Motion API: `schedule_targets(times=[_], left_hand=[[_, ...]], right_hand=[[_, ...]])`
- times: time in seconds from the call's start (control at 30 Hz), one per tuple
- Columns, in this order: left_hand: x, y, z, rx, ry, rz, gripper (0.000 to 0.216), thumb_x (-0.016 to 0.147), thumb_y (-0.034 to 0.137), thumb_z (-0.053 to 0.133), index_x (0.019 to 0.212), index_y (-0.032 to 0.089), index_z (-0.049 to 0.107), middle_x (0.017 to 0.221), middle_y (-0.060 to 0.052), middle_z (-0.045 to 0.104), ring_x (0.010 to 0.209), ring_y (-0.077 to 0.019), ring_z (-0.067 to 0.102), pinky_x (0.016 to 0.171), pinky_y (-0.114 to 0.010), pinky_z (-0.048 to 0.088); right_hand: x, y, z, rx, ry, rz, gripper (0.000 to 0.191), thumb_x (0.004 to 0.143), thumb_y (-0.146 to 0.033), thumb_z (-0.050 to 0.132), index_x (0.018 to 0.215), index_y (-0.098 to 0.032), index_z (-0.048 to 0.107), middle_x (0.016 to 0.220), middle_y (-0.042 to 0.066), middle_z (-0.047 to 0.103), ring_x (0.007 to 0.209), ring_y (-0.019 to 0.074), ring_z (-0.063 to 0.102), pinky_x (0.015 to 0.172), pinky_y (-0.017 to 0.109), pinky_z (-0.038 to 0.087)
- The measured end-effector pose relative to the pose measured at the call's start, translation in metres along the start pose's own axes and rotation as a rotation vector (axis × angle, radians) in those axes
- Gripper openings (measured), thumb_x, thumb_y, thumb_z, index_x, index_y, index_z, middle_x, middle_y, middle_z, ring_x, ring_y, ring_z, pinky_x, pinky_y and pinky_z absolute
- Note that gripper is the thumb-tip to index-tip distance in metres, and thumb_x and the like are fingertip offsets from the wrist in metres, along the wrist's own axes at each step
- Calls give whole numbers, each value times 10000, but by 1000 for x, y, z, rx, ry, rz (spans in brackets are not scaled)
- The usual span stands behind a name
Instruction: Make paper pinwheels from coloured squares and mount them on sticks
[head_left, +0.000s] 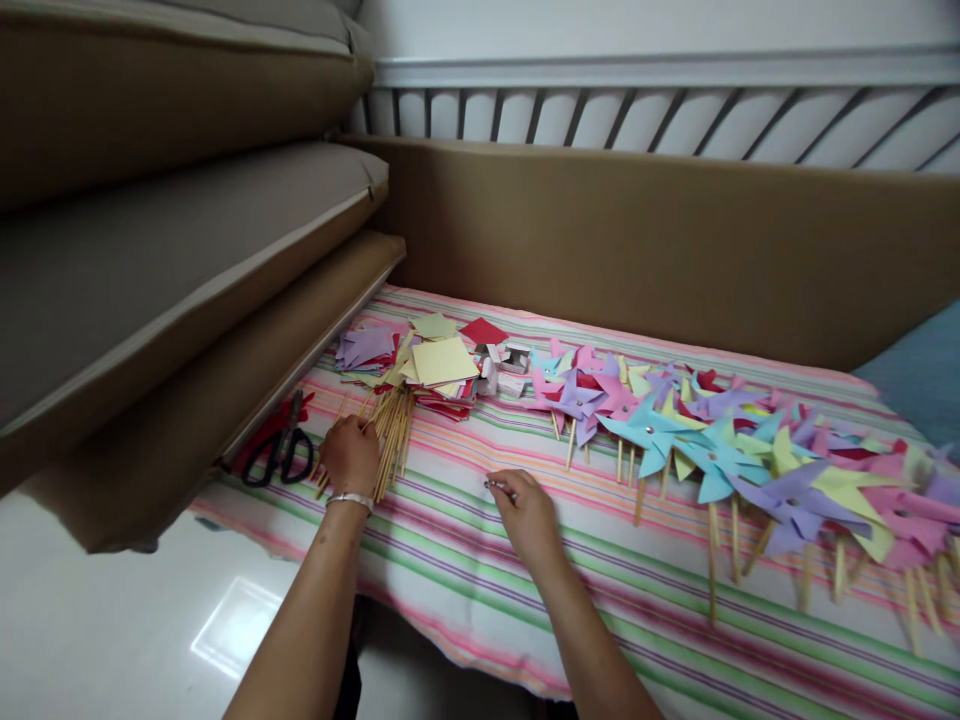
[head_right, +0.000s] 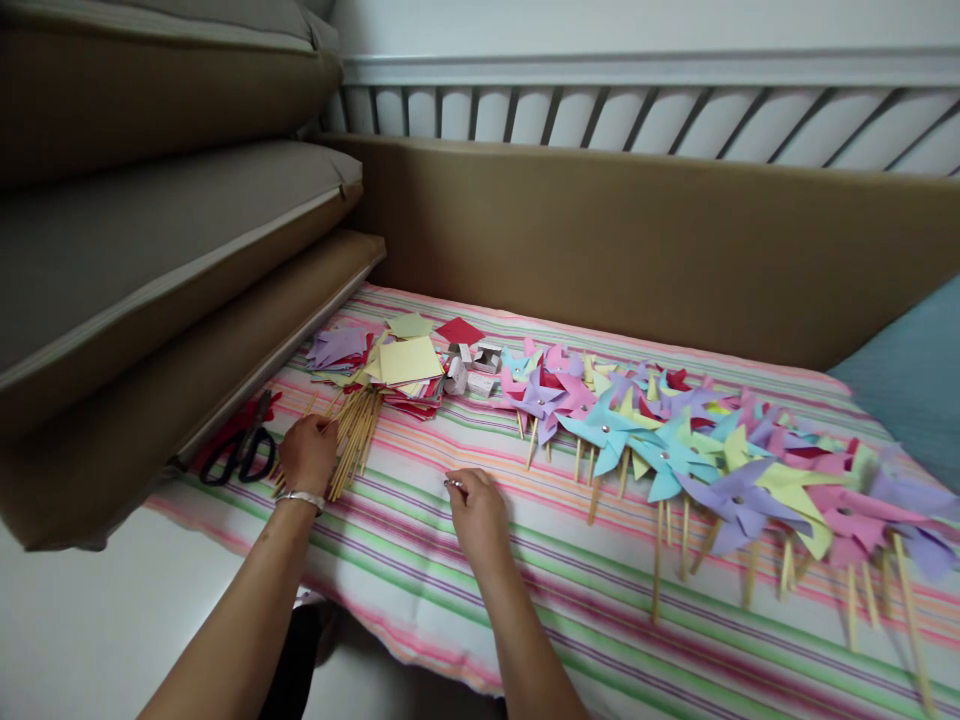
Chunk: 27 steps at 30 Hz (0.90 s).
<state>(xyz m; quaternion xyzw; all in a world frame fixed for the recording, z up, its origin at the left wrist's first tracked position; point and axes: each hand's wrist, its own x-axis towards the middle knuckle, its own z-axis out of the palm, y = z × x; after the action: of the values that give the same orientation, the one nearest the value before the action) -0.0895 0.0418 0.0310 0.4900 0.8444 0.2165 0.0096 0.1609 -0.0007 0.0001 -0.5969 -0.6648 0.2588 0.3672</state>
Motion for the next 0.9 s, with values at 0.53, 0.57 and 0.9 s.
schedule_targets(times=[0.53, 0.57, 0.9], left_hand=[[-27, 11, -30, -298, -414, 3, 182, 769, 312, 445, 807, 198, 582, 645, -32, 677, 511, -164, 581, 466, -254, 369], [-31, 13, -27, -339, -489, 9, 169, 771, 298, 441, 808, 194, 569, 616, -26, 670, 472, -152, 567, 451, -248, 366], [-58, 28, -33, 53, -563, 216, 214, 764, 337, 477, 680, 187, 604, 766, -106, 701, 742, -247, 645, 555, -301, 370]], right_hand=[[4, 0, -6, 58, 112, 49, 203, 745, -159, 518, 849, -189, 690, 862, 55, 671, 796, 187, 634, 721, 307, 501], [3, 0, -8, 60, 118, 53, 208, 744, -163, 516, 851, -190, 692, 863, 55, 671, 787, 187, 635, 715, 308, 502], [3, 0, -10, 67, 109, 63, 217, 739, -166, 517, 852, -202, 698, 881, 56, 681, 798, 191, 627, 731, 320, 496]])
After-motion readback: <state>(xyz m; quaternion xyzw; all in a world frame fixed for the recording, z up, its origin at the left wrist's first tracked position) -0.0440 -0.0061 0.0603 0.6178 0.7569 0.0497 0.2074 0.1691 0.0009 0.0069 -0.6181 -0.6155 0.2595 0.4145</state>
